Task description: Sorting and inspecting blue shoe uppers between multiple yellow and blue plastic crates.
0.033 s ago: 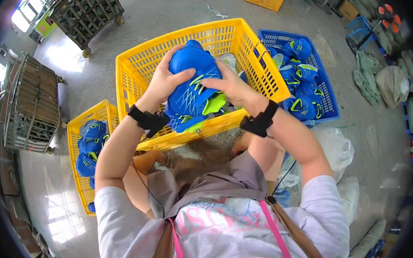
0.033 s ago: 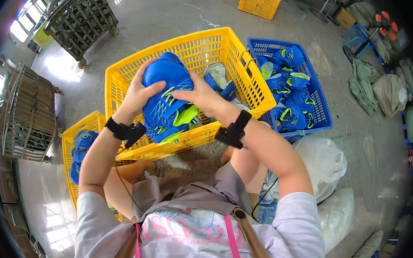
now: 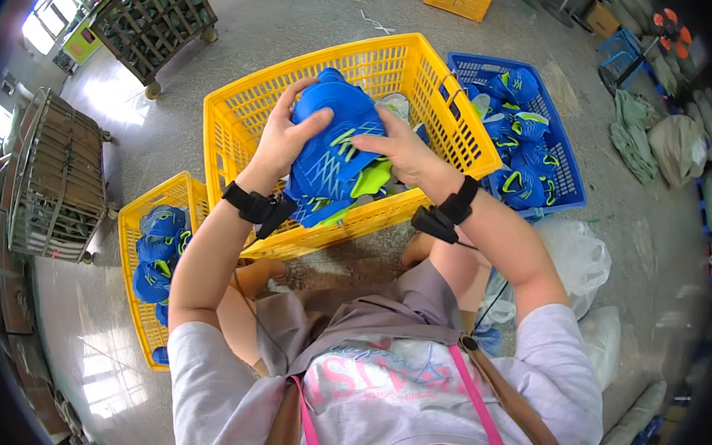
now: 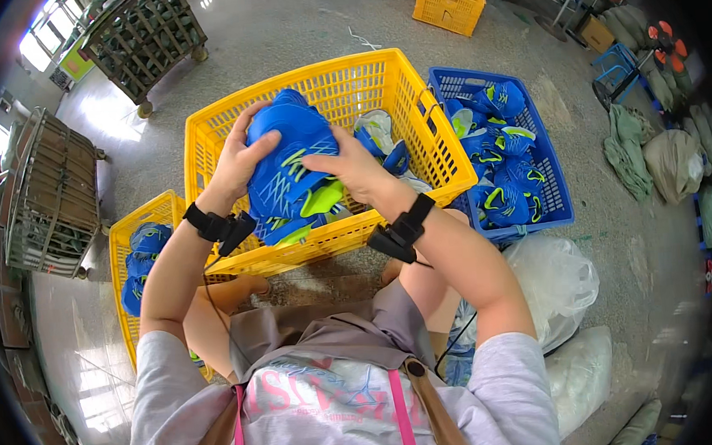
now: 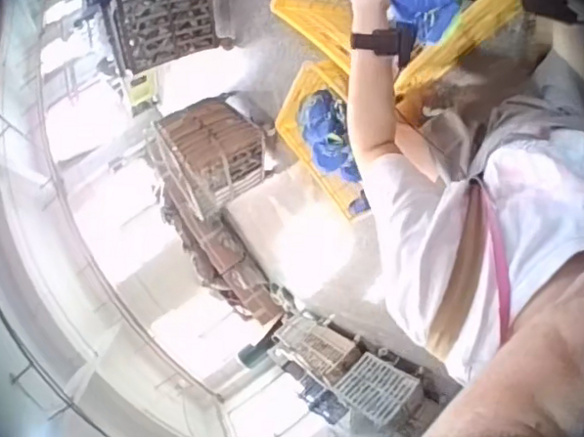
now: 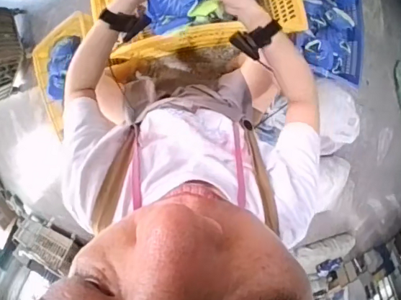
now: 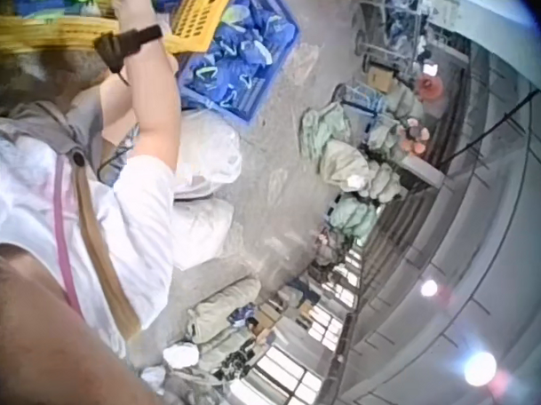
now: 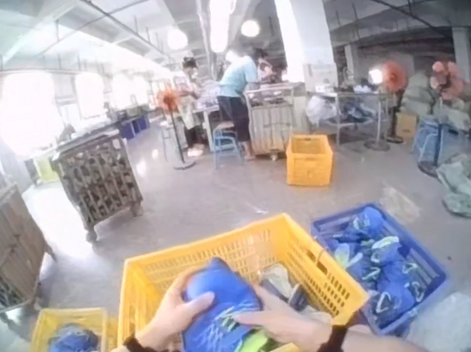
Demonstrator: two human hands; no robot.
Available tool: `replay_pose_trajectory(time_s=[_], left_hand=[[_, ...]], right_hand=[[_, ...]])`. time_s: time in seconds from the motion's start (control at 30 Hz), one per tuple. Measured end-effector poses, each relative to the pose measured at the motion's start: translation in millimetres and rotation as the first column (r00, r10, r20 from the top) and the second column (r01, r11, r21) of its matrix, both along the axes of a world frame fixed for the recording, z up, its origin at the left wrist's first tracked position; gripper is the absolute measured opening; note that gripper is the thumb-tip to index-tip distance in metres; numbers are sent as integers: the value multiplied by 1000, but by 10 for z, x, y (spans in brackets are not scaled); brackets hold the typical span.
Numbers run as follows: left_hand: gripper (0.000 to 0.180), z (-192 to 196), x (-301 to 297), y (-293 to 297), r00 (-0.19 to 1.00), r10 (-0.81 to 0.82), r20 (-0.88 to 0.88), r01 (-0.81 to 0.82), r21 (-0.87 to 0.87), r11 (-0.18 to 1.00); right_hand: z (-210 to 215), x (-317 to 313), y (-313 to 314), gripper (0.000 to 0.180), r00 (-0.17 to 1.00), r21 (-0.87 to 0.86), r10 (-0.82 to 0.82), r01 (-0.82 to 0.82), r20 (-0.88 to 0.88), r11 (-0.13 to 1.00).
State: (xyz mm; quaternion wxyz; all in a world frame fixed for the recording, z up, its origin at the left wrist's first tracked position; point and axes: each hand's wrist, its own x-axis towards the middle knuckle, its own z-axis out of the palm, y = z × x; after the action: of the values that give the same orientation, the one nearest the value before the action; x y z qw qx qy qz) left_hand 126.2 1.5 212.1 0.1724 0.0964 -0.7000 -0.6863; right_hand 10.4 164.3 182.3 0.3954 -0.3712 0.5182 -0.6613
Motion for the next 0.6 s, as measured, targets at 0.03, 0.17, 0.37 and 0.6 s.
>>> replay_pose_trajectory(time_s=[0.03, 0.17, 0.37, 0.6], left_hand=[[60, 21, 43, 16, 999, 41, -29, -33, 247, 968], [49, 67, 231, -81, 956, 281, -79, -230, 387, 893], [52, 105, 398, -42, 917, 368, -157, -306, 316, 898], [45, 61, 287, 301, 798, 500, -336, -284, 522, 804]], right_hand=[[-12, 30, 47, 54, 972, -80, -35, 55, 232, 995], [-223, -286, 635, 58, 412, -268, 176, 175, 894, 947], [-63, 164, 910, 91, 899, -209, 259, -194, 353, 959], [-1, 578, 672, 91, 799, 97, 38, 25, -600, 995]])
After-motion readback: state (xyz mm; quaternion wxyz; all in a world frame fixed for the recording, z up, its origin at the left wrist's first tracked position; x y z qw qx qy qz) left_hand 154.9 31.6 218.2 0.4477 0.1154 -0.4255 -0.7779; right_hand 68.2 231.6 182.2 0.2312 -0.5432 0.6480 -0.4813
